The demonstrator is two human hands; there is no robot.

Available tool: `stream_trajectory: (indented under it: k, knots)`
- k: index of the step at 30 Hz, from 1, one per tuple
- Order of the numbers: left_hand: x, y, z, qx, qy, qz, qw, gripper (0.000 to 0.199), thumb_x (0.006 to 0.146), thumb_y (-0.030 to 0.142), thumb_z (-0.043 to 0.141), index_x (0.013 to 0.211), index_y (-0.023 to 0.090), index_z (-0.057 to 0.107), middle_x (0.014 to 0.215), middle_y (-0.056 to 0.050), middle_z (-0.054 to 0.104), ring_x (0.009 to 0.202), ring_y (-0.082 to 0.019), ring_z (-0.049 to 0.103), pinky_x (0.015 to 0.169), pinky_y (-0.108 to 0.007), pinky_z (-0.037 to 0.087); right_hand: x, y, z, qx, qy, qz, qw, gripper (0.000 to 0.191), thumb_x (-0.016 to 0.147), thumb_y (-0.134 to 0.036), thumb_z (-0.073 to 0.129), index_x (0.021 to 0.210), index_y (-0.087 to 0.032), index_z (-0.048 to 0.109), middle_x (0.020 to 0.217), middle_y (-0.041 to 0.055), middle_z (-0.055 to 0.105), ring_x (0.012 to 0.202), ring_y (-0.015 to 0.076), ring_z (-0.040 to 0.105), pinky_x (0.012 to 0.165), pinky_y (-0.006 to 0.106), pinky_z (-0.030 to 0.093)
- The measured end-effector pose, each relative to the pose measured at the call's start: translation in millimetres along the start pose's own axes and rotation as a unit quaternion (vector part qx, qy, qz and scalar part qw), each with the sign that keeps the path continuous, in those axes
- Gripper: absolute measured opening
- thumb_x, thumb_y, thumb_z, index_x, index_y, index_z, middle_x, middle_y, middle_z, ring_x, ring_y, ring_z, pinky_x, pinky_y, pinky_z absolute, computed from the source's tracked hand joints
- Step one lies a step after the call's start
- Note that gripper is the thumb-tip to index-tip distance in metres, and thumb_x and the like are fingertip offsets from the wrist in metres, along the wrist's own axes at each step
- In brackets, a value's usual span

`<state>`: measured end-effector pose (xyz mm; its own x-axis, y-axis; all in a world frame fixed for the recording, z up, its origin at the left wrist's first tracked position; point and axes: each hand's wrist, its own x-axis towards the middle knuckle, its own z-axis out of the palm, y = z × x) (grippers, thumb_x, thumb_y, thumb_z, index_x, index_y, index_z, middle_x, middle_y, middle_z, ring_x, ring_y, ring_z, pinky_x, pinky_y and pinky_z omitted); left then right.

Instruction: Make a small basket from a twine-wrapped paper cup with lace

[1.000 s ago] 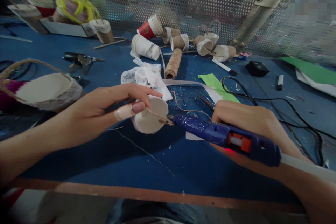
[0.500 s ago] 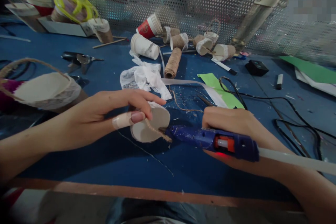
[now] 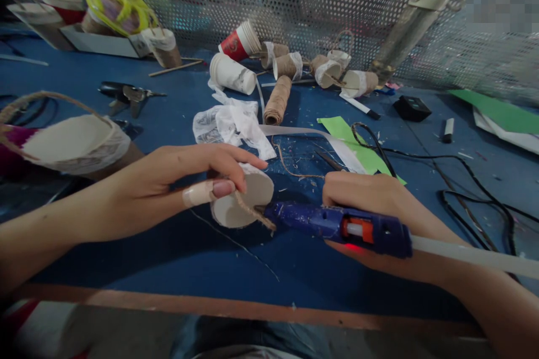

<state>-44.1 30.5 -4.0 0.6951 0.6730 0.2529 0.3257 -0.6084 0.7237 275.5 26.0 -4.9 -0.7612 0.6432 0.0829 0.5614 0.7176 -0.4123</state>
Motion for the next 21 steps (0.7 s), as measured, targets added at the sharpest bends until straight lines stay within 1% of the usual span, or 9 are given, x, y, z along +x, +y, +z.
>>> stream_trajectory:
  k: [4,8,14,21]
  knots:
    - [-0.5,-1.7,0.3,-0.005,0.005,0.015,1.0,0.018,0.107,0.028,0.052,0.108,0.022,0.069,0.129,-0.005,0.072,0.12,-0.021,0.067,0.094,-0.026,0.055,1.8,0.0,1.0,0.017,0.004,-0.01,1.0,0.026,0.096,-0.032,0.06,0.075,-0.023,0.047,0.069,-0.0051,0.05,0.056,0.0112,0.044,0.052,0.025,0.036]
    - [-1.2,-2.9,1.1,-0.009,0.006,0.021,1.0,0.017,0.107,0.03,0.053,0.108,0.023,0.068,0.13,-0.004,0.072,0.121,-0.021,0.067,0.094,-0.025,0.055,4.7,-1.4,0.7,0.042,0.009,-0.03,0.999,0.029,0.096,-0.038,0.059,0.074,-0.024,0.046,0.067,-0.0054,0.05,0.054,0.0108,0.043,0.049,0.025,0.034]
    - [-0.4,-3.3,1.6,-0.004,0.005,0.019,1.0,0.017,0.107,0.03,0.053,0.109,0.023,0.068,0.132,-0.003,0.071,0.122,-0.02,0.067,0.094,-0.024,0.054,4.4,-0.7,1.4,0.062,-0.006,-0.002,0.998,0.028,0.096,-0.038,0.06,0.075,-0.024,0.047,0.069,-0.0053,0.052,0.055,0.0107,0.045,0.051,0.026,0.036]
    - [0.3,-2.5,2.3,-0.015,0.001,0.025,1.0,0.017,0.107,0.031,0.052,0.106,0.023,0.067,0.124,-0.003,0.073,0.124,-0.021,0.066,0.095,-0.025,0.053,2.6,-2.3,0.7,0.073,-0.01,0.004,0.997,0.027,0.095,-0.037,0.06,0.075,-0.024,0.047,0.07,-0.0056,0.052,0.055,0.0105,0.047,0.05,0.026,0.037]
